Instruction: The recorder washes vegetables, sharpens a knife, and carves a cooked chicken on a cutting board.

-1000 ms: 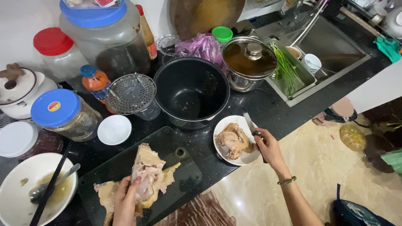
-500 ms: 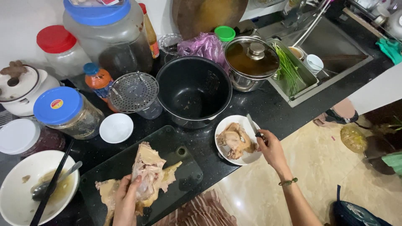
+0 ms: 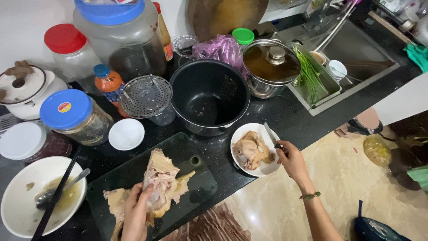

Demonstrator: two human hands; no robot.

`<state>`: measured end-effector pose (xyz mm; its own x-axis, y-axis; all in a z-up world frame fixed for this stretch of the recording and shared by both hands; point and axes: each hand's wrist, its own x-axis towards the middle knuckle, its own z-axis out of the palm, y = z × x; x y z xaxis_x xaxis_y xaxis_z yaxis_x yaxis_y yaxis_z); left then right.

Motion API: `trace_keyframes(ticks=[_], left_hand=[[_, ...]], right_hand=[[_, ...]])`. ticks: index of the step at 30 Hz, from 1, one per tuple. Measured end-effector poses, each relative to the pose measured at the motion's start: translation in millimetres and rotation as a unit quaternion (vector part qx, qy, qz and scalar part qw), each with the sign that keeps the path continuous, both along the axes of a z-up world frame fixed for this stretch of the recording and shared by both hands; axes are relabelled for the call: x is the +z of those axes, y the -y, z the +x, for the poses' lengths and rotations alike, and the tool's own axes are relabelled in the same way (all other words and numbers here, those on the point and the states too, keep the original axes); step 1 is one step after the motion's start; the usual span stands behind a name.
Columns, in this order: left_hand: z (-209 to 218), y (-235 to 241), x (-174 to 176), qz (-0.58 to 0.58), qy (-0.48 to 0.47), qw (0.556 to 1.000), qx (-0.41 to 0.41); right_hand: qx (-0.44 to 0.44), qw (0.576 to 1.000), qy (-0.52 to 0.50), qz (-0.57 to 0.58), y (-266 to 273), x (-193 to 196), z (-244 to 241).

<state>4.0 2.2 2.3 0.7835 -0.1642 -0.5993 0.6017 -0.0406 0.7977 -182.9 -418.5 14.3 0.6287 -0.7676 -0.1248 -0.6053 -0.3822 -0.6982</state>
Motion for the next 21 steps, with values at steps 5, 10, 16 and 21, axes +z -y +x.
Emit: trace_keyframes(ticks=[5,10,16,21], left_hand=[[-1.0,0.1,6.6,0.014,-0.027,1.0,-0.001],[-2.7,-3.5,2.4,-0.02,-0.01,1.0,0.013],[-2.9,1.1,12.2,0.008,-0.013,1.0,0.005],[-2.6,-2.4,5.8,-0.012,-0.006,1.0,0.007]], right_hand=[[-0.002,1.0,0.022,-0.015,1.0,-4.7,-0.5],[-0.005,1.0,0.01,-0.01,-1.0,-1.5,1.1],[0.001,0.999,0.031,-0.034,2.1,-12.6,-2.6],[-0.005,0.998,0.052,-0.023,2.2,-13.2,-5.2]])
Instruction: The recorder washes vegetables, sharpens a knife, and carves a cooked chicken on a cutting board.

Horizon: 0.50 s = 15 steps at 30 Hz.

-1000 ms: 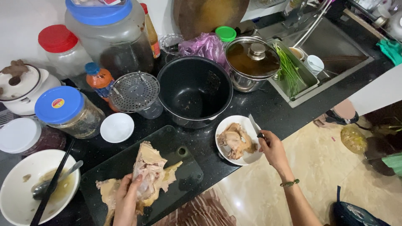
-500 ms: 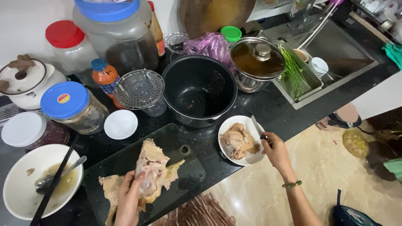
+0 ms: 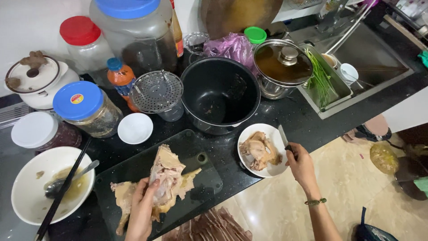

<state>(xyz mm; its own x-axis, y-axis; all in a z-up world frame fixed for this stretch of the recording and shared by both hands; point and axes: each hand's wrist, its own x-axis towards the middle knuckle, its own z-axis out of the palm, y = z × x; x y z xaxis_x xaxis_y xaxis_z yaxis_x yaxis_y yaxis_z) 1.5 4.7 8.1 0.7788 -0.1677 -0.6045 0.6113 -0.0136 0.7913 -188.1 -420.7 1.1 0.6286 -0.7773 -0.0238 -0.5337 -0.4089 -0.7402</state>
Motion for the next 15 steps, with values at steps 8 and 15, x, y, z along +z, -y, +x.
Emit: trace_keyframes(ticks=[8,15], left_hand=[[-0.3,-2.9,-3.4,0.01,0.009,1.0,-0.011],[-1.3,-6.9,-9.0,-0.009,0.012,1.0,-0.006]], right_hand=[[0.028,1.0,0.011,0.0,5.0,0.4,1.8],[0.112,0.993,-0.033,0.006,6.9,24.7,11.8]])
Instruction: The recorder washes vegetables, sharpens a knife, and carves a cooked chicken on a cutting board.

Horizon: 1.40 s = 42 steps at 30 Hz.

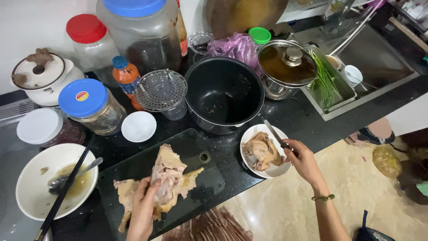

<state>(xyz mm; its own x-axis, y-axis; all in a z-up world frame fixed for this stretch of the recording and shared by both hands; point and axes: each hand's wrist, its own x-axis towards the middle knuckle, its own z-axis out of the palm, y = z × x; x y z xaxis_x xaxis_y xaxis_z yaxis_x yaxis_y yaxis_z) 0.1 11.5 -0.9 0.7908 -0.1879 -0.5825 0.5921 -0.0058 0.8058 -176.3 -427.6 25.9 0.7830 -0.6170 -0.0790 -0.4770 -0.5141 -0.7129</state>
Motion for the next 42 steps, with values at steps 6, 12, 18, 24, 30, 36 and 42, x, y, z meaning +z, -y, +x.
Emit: trace_keyframes(ticks=[6,12,18,24,30,36,42], left_hand=[[-1.3,-3.5,-6.2,0.012,0.012,1.0,0.001],[-0.7,-1.7,-2.0,0.013,0.017,1.0,0.001],[0.5,-0.9,0.8,0.026,0.009,1.0,-0.001],[-0.7,-4.7,1.0,-0.019,-0.015,0.999,0.033],[-5.5,-28.1,-10.6,-0.02,-0.023,0.994,0.102],[-5.9,-50.8,14.2,-0.101,0.019,0.989,0.109],[-10.1,-75.9,10.9,-0.127,0.009,0.984,0.126]], right_hand=[[0.06,0.998,-0.027,0.016,19.2,2.9,-0.7],[0.016,0.998,-0.041,0.049,14.8,10.6,3.6],[0.031,0.997,-0.032,0.056,18.4,-1.2,-4.2],[0.024,0.997,0.002,0.075,10.7,7.5,-25.0],[0.034,0.991,0.038,0.122,-23.0,8.6,-41.8],[0.176,0.981,-0.007,0.076,-153.6,27.1,41.3],[0.261,0.952,0.047,-0.15,-206.2,-7.0,96.7]])
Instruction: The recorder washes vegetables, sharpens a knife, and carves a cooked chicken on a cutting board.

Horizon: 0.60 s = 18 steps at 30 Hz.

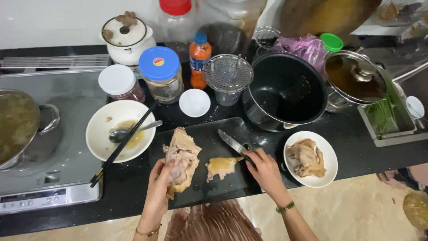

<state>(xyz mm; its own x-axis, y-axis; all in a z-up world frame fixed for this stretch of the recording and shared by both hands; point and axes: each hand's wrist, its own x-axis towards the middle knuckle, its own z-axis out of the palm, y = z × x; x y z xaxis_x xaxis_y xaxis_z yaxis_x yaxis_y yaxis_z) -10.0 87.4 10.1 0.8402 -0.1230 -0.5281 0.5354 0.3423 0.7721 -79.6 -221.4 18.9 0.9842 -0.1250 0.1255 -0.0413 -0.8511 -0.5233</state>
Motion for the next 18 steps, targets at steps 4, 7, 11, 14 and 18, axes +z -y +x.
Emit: trace_keyframes(ticks=[4,7,11,14,18], left_hand=[[-7.1,-8.4,5.1,-0.004,0.004,1.0,0.004],[-10.7,-10.1,3.8,-0.003,0.007,1.0,0.007],[-12.0,-11.6,0.3,-0.022,-0.007,1.0,0.011],[-10.5,-10.6,-8.7,-0.027,-0.015,1.0,0.007],[-9.0,-6.9,-8.2,-0.025,-0.014,1.0,-0.001]], right_hand=[[0.049,0.991,0.061,-0.113,-0.3,-14.0,18.9],[0.062,0.987,0.057,-0.135,-1.2,-11.5,24.7],[0.049,0.985,0.062,-0.152,-16.3,-6.5,26.2],[0.076,0.983,0.09,-0.142,-35.2,-30.1,20.6],[0.147,0.979,0.09,-0.104,-79.0,-20.0,14.5]])
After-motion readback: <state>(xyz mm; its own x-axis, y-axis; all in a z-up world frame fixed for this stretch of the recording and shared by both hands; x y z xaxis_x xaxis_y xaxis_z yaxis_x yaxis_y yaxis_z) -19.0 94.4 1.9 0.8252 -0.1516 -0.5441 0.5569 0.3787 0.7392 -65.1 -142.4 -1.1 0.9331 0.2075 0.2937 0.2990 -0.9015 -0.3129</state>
